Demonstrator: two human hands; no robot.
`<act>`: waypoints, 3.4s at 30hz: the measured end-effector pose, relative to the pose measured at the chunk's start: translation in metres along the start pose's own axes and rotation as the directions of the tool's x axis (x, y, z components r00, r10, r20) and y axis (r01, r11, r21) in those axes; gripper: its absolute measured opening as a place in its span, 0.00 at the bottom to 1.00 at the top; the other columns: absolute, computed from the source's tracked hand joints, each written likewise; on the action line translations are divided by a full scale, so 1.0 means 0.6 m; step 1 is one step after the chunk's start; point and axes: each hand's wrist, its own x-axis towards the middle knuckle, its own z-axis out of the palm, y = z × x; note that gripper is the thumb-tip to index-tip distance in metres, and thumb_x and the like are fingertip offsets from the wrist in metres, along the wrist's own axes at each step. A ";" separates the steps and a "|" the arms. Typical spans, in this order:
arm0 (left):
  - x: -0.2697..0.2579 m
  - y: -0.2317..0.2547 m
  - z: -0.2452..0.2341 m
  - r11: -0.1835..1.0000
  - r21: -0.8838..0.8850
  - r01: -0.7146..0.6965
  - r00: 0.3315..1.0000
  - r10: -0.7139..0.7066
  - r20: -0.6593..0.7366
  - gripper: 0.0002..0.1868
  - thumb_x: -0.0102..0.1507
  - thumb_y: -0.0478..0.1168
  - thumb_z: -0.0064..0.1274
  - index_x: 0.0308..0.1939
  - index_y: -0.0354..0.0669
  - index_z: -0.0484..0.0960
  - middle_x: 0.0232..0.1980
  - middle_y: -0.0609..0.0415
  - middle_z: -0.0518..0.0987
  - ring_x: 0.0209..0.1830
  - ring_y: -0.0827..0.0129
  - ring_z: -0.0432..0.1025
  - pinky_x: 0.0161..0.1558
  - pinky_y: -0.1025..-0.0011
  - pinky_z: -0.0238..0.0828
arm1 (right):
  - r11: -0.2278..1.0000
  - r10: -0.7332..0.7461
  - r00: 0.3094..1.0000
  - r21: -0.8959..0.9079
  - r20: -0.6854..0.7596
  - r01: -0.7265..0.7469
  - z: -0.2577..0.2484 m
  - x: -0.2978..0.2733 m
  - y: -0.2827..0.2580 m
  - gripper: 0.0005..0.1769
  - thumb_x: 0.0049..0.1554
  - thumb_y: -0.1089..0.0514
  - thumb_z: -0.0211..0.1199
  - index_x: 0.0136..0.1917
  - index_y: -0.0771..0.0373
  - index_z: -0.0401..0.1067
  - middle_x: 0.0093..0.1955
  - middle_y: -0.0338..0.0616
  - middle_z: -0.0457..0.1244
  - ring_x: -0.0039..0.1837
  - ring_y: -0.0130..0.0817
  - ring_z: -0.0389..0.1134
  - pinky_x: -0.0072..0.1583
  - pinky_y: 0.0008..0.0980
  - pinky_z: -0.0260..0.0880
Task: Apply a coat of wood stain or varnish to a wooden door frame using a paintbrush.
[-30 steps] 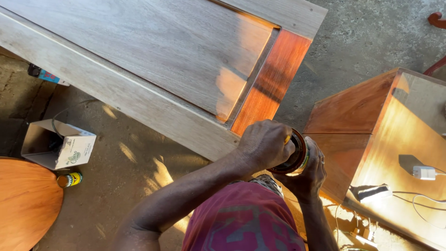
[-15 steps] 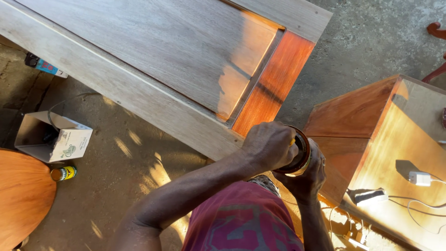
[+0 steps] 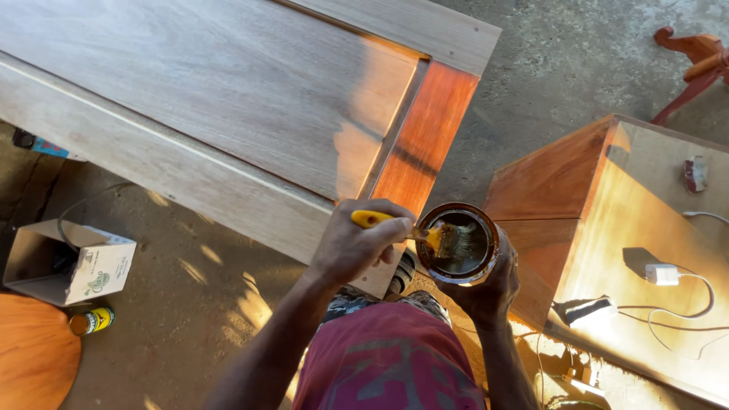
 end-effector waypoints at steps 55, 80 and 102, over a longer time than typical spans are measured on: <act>-0.097 -0.142 0.061 0.631 -0.765 -0.130 0.991 0.096 -0.090 0.15 0.67 0.36 0.57 0.54 0.29 0.82 0.35 0.46 0.82 0.33 0.66 0.77 0.35 0.69 0.75 | 0.938 0.109 0.993 0.326 0.053 -0.120 -0.008 0.005 -0.019 0.61 0.35 0.38 0.85 0.71 0.69 0.63 0.56 0.50 0.68 0.56 0.39 0.72 0.56 0.35 0.74; -0.086 0.066 -0.057 0.568 0.425 -0.705 0.708 0.521 0.477 0.12 0.59 0.33 0.61 0.47 0.46 0.85 0.40 0.51 0.78 0.36 0.63 0.76 0.33 0.65 0.75 | 0.945 -0.250 0.963 0.240 0.095 0.222 -0.029 0.050 -0.036 0.61 0.35 0.40 0.84 0.71 0.69 0.59 0.67 0.59 0.62 0.67 0.55 0.67 0.67 0.48 0.70; -0.159 0.024 -0.038 0.476 0.550 -0.687 0.677 0.695 0.244 0.15 0.61 0.34 0.63 0.51 0.43 0.82 0.45 0.49 0.78 0.36 0.63 0.78 0.31 0.67 0.76 | 0.970 -0.052 0.993 0.241 0.102 0.026 -0.002 0.007 0.012 0.64 0.31 0.36 0.85 0.72 0.68 0.60 0.63 0.56 0.64 0.63 0.50 0.69 0.62 0.44 0.74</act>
